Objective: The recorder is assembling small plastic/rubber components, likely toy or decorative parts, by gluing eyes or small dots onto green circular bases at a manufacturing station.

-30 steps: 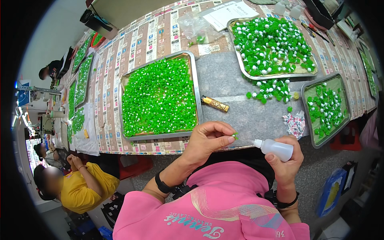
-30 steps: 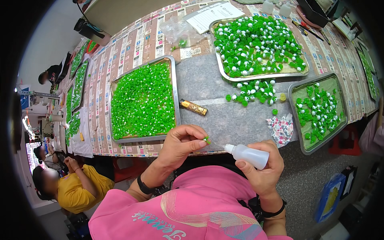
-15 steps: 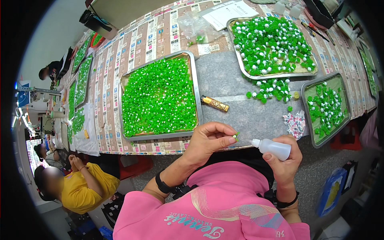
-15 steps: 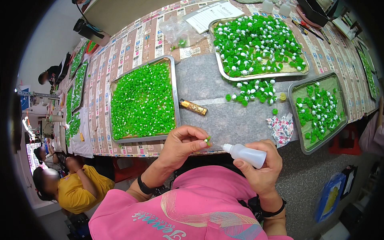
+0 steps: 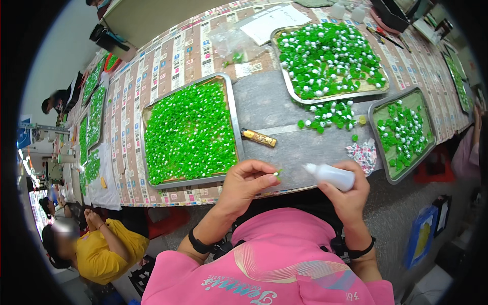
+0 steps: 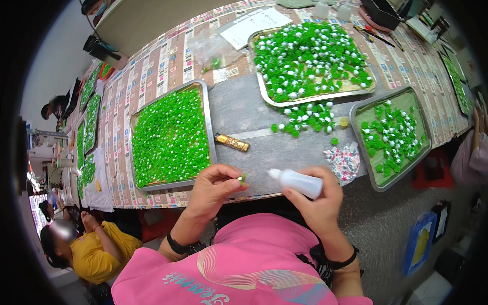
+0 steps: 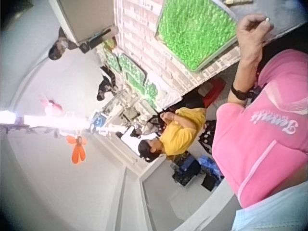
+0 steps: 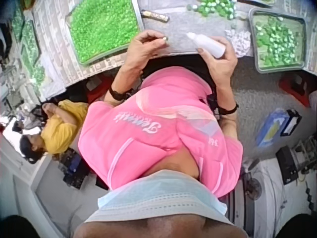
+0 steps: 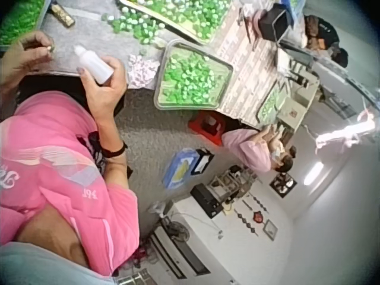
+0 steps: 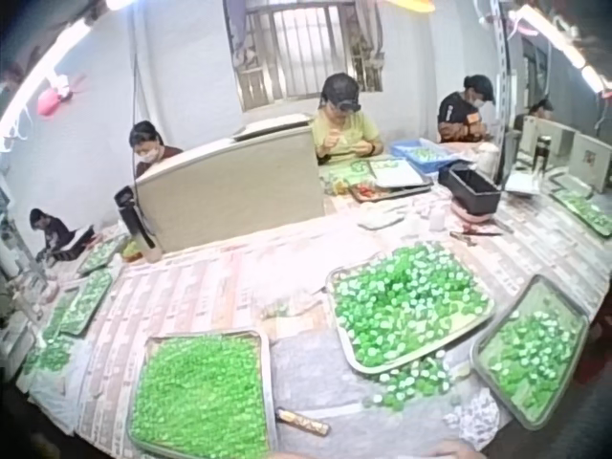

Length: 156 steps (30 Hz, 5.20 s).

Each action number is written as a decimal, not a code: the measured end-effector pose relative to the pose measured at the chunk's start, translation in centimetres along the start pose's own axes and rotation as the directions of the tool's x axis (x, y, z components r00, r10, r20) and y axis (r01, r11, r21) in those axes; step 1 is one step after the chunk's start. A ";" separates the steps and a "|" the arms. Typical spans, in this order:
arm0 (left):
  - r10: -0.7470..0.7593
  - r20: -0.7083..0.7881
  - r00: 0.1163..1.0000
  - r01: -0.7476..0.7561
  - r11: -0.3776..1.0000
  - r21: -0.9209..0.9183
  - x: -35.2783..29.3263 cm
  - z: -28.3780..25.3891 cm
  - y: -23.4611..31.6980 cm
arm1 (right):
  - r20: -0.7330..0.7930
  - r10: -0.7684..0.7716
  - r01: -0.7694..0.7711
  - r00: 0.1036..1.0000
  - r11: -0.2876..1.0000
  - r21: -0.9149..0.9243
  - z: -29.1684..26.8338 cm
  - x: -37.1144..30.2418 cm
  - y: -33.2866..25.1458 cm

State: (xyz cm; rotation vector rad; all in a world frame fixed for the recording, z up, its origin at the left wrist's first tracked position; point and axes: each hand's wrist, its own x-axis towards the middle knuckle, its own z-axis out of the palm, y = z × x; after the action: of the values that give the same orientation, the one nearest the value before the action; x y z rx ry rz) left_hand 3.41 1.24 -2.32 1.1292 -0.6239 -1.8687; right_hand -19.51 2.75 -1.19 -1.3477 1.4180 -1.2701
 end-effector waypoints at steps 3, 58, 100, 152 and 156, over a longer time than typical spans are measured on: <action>0.042 0.000 0.999 -0.042 0.999 -0.031 0.1 0.2 0.1 | 0.047 0.066 -0.067 0.997 0.997 0.024 1.5 1.5 1.2; -0.010 0.204 0.979 0.004 1.000 0.027 0.1 2.1 -0.9 | 0.411 0.173 -0.332 0.895 0.874 0.356 0.8 -0.3 -0.5; -0.129 0.297 0.946 0.094 0.987 0.130 0.3 2.8 0.5 | 0.329 -0.205 0.154 0.922 0.972 0.175 -0.2 0.2 -0.1; 0.080 0.348 0.934 -0.107 0.993 0.058 0.0 3.5 -0.7 | 0.424 0.172 -0.379 0.889 0.798 0.469 0.5 0.0 0.5; 0.093 0.372 0.924 -0.120 0.991 0.052 0.2 3.1 -1.3 | 0.430 0.163 -0.377 0.888 0.793 0.479 0.6 0.0 0.0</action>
State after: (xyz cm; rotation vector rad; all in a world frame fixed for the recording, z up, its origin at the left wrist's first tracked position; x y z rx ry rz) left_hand 0.08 1.73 -1.89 0.7723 -0.9538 -1.9916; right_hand -18.98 2.66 -1.30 -0.8747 0.8453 -1.0467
